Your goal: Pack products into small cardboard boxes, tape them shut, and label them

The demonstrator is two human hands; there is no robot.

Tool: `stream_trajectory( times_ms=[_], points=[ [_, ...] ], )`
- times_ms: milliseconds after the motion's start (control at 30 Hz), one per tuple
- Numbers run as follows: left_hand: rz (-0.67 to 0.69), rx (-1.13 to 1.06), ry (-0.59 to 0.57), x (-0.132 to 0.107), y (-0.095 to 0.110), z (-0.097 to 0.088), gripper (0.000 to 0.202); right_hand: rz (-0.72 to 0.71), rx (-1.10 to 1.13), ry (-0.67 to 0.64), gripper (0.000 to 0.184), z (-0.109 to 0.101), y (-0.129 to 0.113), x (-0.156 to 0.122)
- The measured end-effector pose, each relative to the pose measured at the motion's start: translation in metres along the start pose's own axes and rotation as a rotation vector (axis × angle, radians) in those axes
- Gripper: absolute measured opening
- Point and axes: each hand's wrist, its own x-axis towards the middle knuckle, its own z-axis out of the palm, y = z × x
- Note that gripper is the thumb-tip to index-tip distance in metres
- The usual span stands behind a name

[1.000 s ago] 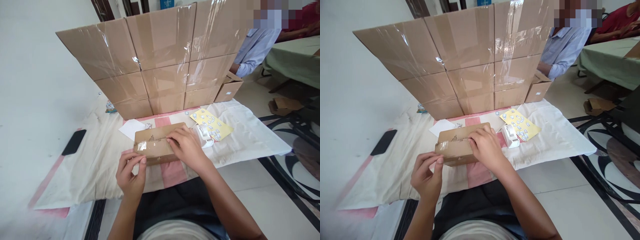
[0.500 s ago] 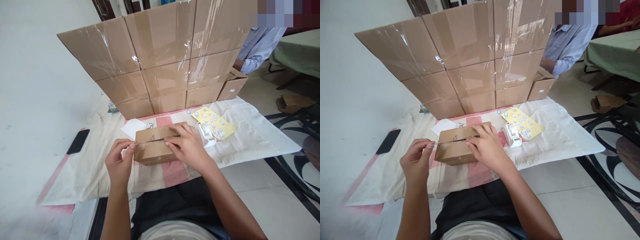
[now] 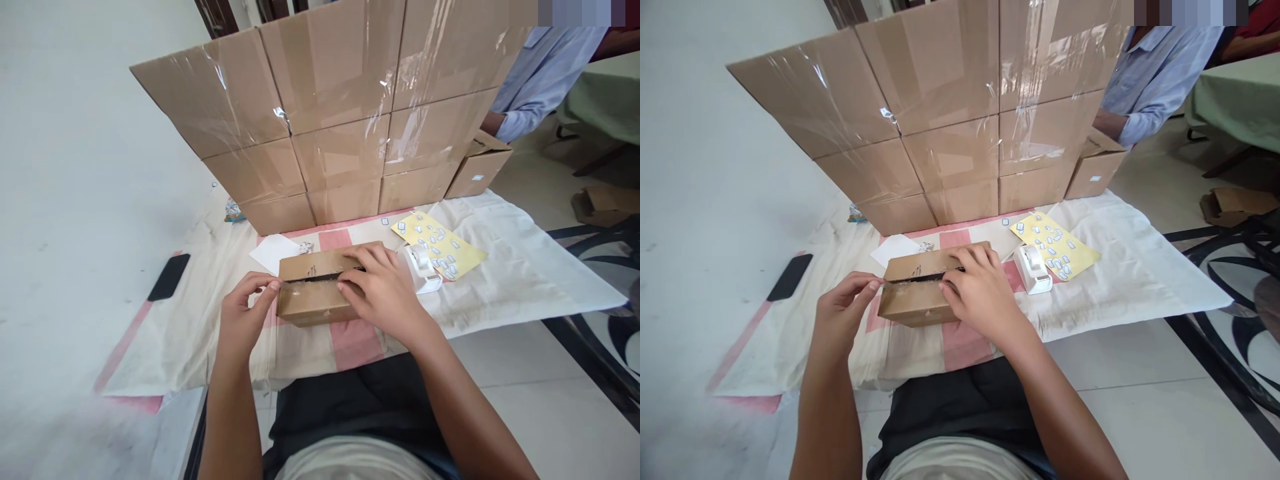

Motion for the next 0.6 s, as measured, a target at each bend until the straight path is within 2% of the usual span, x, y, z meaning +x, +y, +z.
stream_trajectory(
  times_ms=[233, 433, 600],
  points=[
    [0.01, -0.028, 0.003, 0.0019, -0.0052, -0.003, 0.016, -0.023, 0.045, 0.015, 0.018, -0.0041, 0.0034, -0.0037],
    [0.027, -0.079, 0.021, 0.0032, -0.0078, -0.0004, 0.014, -0.068, 0.036, -0.023, 0.034, -0.0027, 0.0045, -0.0034],
    [-0.078, -0.122, 0.001, 0.0021, -0.0016, -0.0004, 0.019, -0.066, -0.028, -0.064, 0.035, 0.0009, 0.0043, -0.0009]
  ],
)
